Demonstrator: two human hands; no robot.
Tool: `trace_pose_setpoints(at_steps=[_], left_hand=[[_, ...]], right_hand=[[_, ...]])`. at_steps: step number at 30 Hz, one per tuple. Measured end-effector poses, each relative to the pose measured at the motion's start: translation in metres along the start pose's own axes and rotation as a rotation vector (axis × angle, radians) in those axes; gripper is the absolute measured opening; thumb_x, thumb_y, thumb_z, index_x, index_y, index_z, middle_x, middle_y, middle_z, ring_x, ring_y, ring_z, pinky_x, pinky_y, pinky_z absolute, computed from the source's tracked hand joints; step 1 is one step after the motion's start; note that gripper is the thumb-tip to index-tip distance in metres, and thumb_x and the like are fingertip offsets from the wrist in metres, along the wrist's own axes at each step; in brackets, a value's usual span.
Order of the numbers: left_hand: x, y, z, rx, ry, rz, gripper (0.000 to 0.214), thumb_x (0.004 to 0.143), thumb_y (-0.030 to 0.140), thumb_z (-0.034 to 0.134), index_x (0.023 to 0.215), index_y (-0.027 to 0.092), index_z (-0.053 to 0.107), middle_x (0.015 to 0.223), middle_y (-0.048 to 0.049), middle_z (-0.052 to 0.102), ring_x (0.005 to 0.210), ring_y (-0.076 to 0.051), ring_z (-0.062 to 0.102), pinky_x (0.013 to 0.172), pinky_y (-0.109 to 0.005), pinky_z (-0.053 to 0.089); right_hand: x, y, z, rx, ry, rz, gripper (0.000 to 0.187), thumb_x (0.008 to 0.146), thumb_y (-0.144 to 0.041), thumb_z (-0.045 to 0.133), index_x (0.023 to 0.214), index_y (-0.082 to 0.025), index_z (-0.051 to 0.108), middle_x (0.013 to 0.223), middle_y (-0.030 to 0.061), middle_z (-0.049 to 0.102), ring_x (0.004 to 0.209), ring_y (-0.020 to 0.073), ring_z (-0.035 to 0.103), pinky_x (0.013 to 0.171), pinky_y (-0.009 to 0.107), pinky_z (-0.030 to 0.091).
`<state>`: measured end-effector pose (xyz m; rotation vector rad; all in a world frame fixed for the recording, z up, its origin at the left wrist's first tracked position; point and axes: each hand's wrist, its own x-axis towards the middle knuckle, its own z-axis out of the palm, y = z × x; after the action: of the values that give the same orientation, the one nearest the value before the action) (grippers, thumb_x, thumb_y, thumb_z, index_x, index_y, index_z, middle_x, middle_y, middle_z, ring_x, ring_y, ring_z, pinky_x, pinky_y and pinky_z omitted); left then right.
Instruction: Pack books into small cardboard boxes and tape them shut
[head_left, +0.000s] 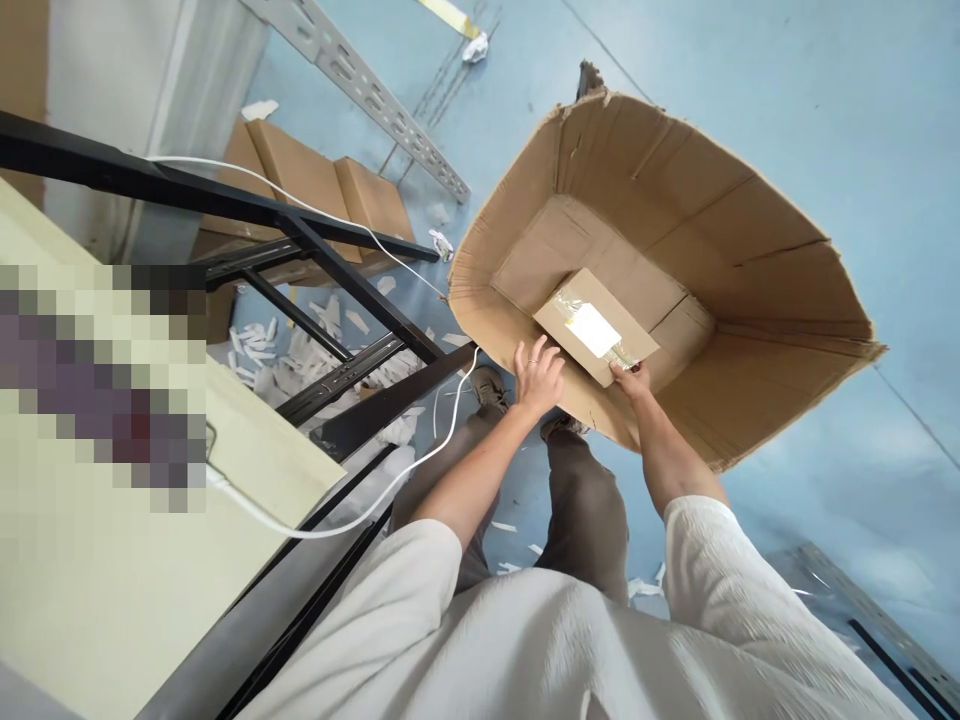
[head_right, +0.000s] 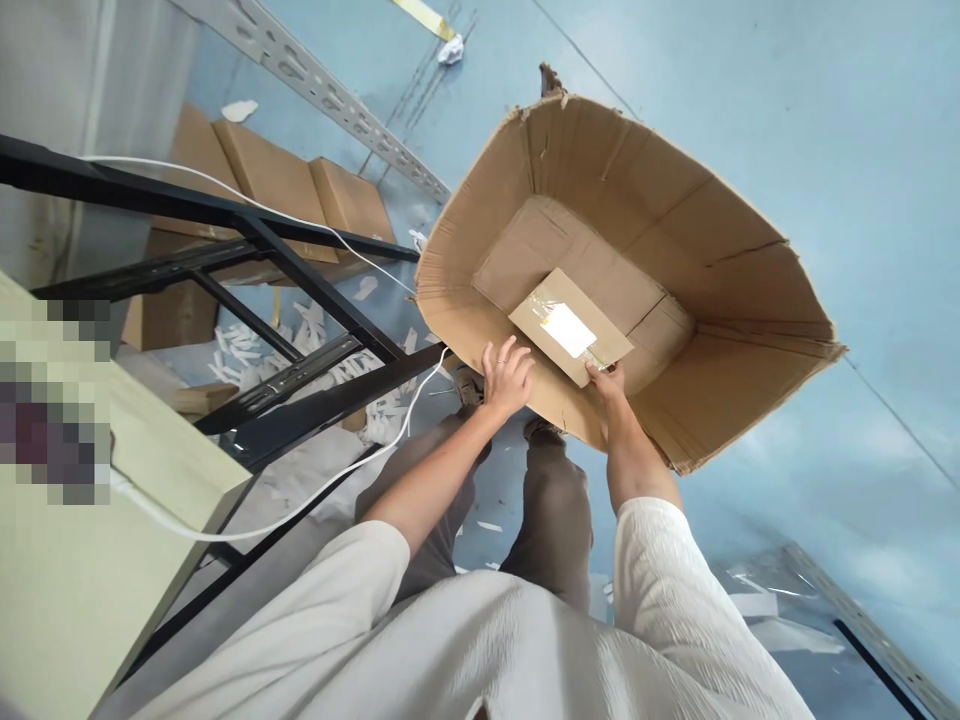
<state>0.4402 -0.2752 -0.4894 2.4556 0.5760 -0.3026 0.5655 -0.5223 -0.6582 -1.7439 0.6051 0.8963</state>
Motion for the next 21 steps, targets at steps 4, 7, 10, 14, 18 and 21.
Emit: trace_pose_setpoints(at_steps=[4,7,10,14,18,21], left_hand=[[0.003,0.001,0.003,-0.012,0.026,0.012,0.035,0.097,0.012,0.061,0.121,0.025,0.085,0.149,-0.0130,0.078,0.166,-0.038,0.052,0.145,-0.074,0.022],[0.004,0.000,0.005,-0.016,0.042,0.016,0.035,0.097,0.012,0.061,0.119,0.025,0.085,0.146,-0.0124,0.079,0.164,-0.037,0.055,0.145,-0.073,0.024],[0.006,0.000,0.008,-0.017,0.065,0.025,0.035,0.098,0.012,0.060,0.119,0.025,0.085,0.144,-0.0120,0.080,0.162,-0.037,0.056,0.145,-0.072,0.025],[0.006,-0.001,0.010,-0.023,0.085,0.040,0.035,0.098,0.012,0.061,0.120,0.026,0.085,0.140,-0.0121,0.081,0.160,-0.036,0.059,0.145,-0.070,0.026],[0.005,-0.003,0.011,-0.013,0.131,0.031,0.038,0.100,0.013,0.058,0.129,0.023,0.079,0.149,-0.0154,0.077,0.161,-0.034,0.059,0.145,-0.067,0.027],[0.002,-0.004,0.013,-0.005,0.170,-0.005,0.040,0.100,0.012,0.055,0.135,0.022,0.073,0.159,-0.0180,0.071,0.165,-0.032,0.055,0.145,-0.067,0.028]], right_hand=[[0.003,-0.001,-0.019,0.011,0.022,0.103,0.077,0.059,-0.040,0.108,0.121,-0.030,0.064,0.147,0.0103,0.078,0.122,0.0336,0.081,0.083,0.044,0.076],[0.006,0.000,-0.032,0.022,-0.029,0.126,0.074,0.058,-0.035,0.108,0.116,-0.031,0.062,0.140,0.0065,0.080,0.114,0.0297,0.083,0.076,0.038,0.075],[0.004,0.002,-0.039,0.033,-0.080,0.138,0.072,0.060,-0.033,0.107,0.115,-0.032,0.062,0.135,0.0043,0.082,0.109,0.0278,0.084,0.073,0.037,0.075],[0.005,-0.004,-0.019,0.039,-0.150,0.111,0.069,0.061,-0.034,0.105,0.116,-0.033,0.063,0.139,0.0045,0.080,0.117,0.0286,0.082,0.082,0.041,0.076],[0.018,-0.026,0.048,-0.012,-0.234,0.024,0.075,0.066,-0.041,0.104,0.128,-0.032,0.063,0.147,0.0086,0.075,0.121,0.0304,0.080,0.091,0.048,0.076],[0.029,-0.043,0.100,-0.059,-0.296,-0.031,0.088,0.068,-0.046,0.103,0.143,-0.033,0.061,0.142,0.0100,0.074,0.117,0.0308,0.079,0.090,0.049,0.077]])
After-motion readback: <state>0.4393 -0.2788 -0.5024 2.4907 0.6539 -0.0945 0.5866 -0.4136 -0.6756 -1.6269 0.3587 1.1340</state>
